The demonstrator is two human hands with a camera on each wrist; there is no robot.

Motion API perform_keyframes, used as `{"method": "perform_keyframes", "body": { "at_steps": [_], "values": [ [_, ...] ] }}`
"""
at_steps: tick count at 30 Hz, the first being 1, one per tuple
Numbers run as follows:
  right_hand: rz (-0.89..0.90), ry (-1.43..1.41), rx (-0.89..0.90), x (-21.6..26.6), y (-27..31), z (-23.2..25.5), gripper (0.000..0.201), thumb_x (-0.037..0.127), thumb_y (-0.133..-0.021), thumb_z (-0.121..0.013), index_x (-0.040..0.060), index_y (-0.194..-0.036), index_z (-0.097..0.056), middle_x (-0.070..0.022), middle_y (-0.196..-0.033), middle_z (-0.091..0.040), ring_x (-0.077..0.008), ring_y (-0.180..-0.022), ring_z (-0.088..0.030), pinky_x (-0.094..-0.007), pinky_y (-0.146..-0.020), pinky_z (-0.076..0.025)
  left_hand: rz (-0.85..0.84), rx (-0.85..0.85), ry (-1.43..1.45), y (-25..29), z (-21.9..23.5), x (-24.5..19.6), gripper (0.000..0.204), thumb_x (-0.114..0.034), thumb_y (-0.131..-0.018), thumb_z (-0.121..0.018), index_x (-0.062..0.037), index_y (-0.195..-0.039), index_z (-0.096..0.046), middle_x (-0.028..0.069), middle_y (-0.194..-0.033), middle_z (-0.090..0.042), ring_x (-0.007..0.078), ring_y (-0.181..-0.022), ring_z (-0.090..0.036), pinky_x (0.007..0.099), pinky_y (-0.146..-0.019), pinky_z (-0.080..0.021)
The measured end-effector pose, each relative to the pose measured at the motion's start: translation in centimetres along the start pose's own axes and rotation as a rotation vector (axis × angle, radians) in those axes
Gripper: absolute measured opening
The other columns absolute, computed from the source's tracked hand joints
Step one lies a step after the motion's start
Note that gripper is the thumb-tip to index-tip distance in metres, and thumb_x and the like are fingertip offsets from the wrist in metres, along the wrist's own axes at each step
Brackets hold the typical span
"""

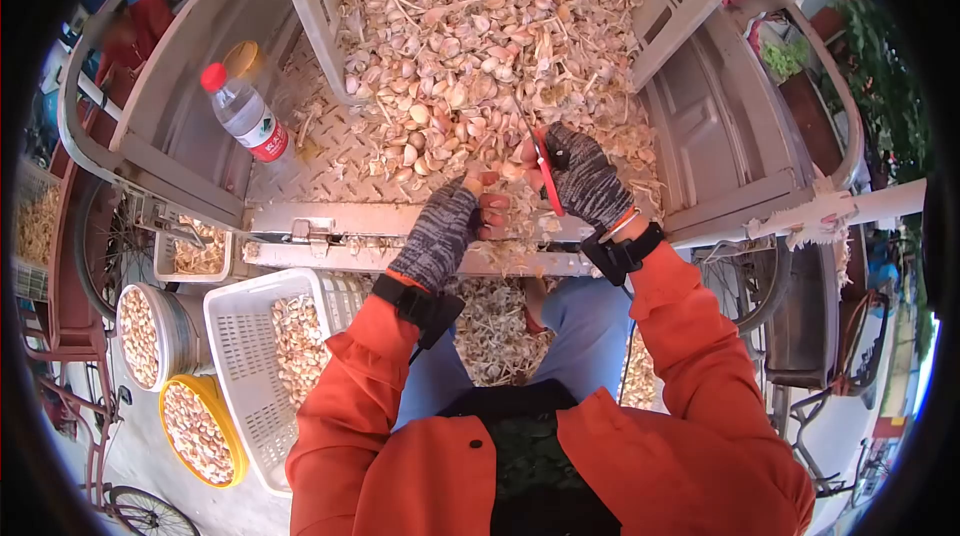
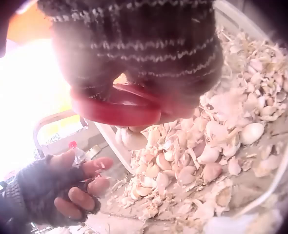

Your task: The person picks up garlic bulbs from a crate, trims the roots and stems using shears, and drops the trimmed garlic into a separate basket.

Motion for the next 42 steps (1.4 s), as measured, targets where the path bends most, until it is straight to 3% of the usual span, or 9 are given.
{"method": "perform_keyframes", "body": {
  "at_steps": [7, 12, 25, 27, 29, 35, 39, 41, 42],
  "values": [
    [0.495, 0.23, -0.01, 7.1, 5.1, 1.0, 0.034, 0.002, -0.074, -0.07, -0.0043, -0.105, -0.057, -0.0113, -0.092, -0.065, -0.017, -0.082, -0.063, -0.0292, -0.075, -0.051, 0.086, 0.264, 0.367, 1.1, -4.0, 2.0, 0.025, -0.008, -0.088, -0.056, 0.001, -0.11, -0.052, 0.0114, -0.092, -0.061, 0.0165, -0.077, -0.057, 0.0265, -0.065, -0.05],
    [-0.015, 0.391, -0.112, 5.4, 9.5, 0.9, 0.053, 0.035, -0.06, -0.086, -0.0002, -0.089, -0.059, -0.008, -0.077, -0.061, -0.0184, -0.07, -0.061, -0.0291, -0.064, -0.05, -0.174, 0.072, 0.567, 4.8, -3.8, 1.3, 0.034, -0.001, -0.085, -0.056, -0.0047, -0.119, -0.05, 0.0129, -0.106, -0.057, 0.0203, -0.086, -0.059, 0.0278, -0.078, -0.053],
    [-0.031, 0.551, 0.07, 3.5, 10.9, -2.3, 0.03, 0.027, -0.072, -0.069, 0.0016, -0.087, -0.062, -0.0194, -0.073, -0.062, -0.0371, -0.071, -0.061, -0.0407, -0.062, -0.048, -0.262, -0.207, 0.339, 6.7, -2.0, 2.4, 0.031, 0.002, -0.082, -0.062, -0.0001, -0.113, -0.056, 0.0068, -0.1, -0.06, 0.0177, -0.087, -0.061, 0.0296, -0.083, -0.054],
    [-0.091, 0.384, 0.21, 0.6, 10.5, -3.0, 0.03, 0.026, -0.074, -0.069, 0.0007, -0.087, -0.062, -0.0159, -0.068, -0.062, -0.0308, -0.062, -0.062, -0.0374, -0.058, -0.049, -0.236, -0.222, 0.387, 6.3, -1.7, 2.8, 0.03, 0.002, -0.082, -0.063, -0.0004, -0.111, -0.056, 0.0078, -0.102, -0.061, 0.0182, -0.089, -0.061, 0.0294, -0.083, -0.053],
    [-0.6, -0.19, 0.319, 1.6, 11.6, -4.0, 0.029, 0.026, -0.076, -0.069, -0.0005, -0.087, -0.062, -0.0106, -0.064, -0.061, -0.0207, -0.054, -0.061, -0.0329, -0.052, -0.048, -0.225, -0.192, 0.558, 5.2, -1.2, 3.3, 0.027, 0.001, -0.084, -0.062, -0.0002, -0.11, -0.056, 0.009, -0.103, -0.061, 0.0186, -0.091, -0.061, 0.0303, -0.083, -0.054],
    [0.002, 0.562, -0.199, -1.2, 2.5, 1.7, 0.025, 0.018, -0.078, -0.066, 0.0001, -0.095, -0.06, -0.017, -0.085, -0.064, -0.0254, -0.077, -0.063, -0.0347, -0.066, -0.05, -0.076, -0.063, 0.76, -0.1, 2.5, 3.1, 0.019, -0.007, -0.08, -0.06, -0.0015, -0.097, -0.056, 0.0082, -0.088, -0.058, 0.022, -0.082, -0.058, 0.0335, -0.075, -0.051],
    [0.264, 0.622, -0.034, -2.4, -1.6, -1.7, 0.029, 0.016, -0.076, -0.066, -0.0004, -0.099, -0.059, -0.0173, -0.092, -0.064, -0.0272, -0.082, -0.063, -0.035, -0.07, -0.051, -0.055, -0.149, -0.072, -3.6, 3.3, 0.1, 0.019, -0.012, -0.077, -0.062, -0.0028, -0.094, -0.059, 0.0044, -0.076, -0.059, 0.0237, -0.072, -0.057, 0.0321, -0.066, -0.048],
    [0.0, 0.485, 0.074, -4.7, -2.4, -2.9, 0.031, 0.015, -0.075, -0.065, -0.0002, -0.101, -0.058, -0.017, -0.097, -0.063, -0.0284, -0.087, -0.063, -0.0356, -0.074, -0.051, -0.392, -0.281, -1.081, -4.9, 2.5, -2.8, 0.025, -0.015, -0.074, -0.067, -0.0019, -0.094, -0.06, 0.0051, -0.073, -0.06, 0.0217, -0.069, -0.058, 0.0326, -0.065, -0.048],
    [0.016, 0.585, 0.028, -4.7, -2.5, -2.9, 0.028, 0.011, -0.076, -0.063, -0.0001, -0.102, -0.059, -0.017, -0.096, -0.064, -0.0287, -0.087, -0.063, -0.0351, -0.075, -0.051, -0.235, -0.28, -1.127, -5.6, 2.6, -2.9, 0.033, -0.015, -0.071, -0.069, -0.0004, -0.1, -0.06, 0.0083, -0.077, -0.061, 0.0202, -0.071, -0.058, 0.0338, -0.067, -0.048]
  ]
}}
Point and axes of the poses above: each hand's wrist, its own y-axis away from the middle knuckle, its own z-axis out of the back of the hand, x = y × z, the point moved 7 cm from there along -y, towards the middle knuckle
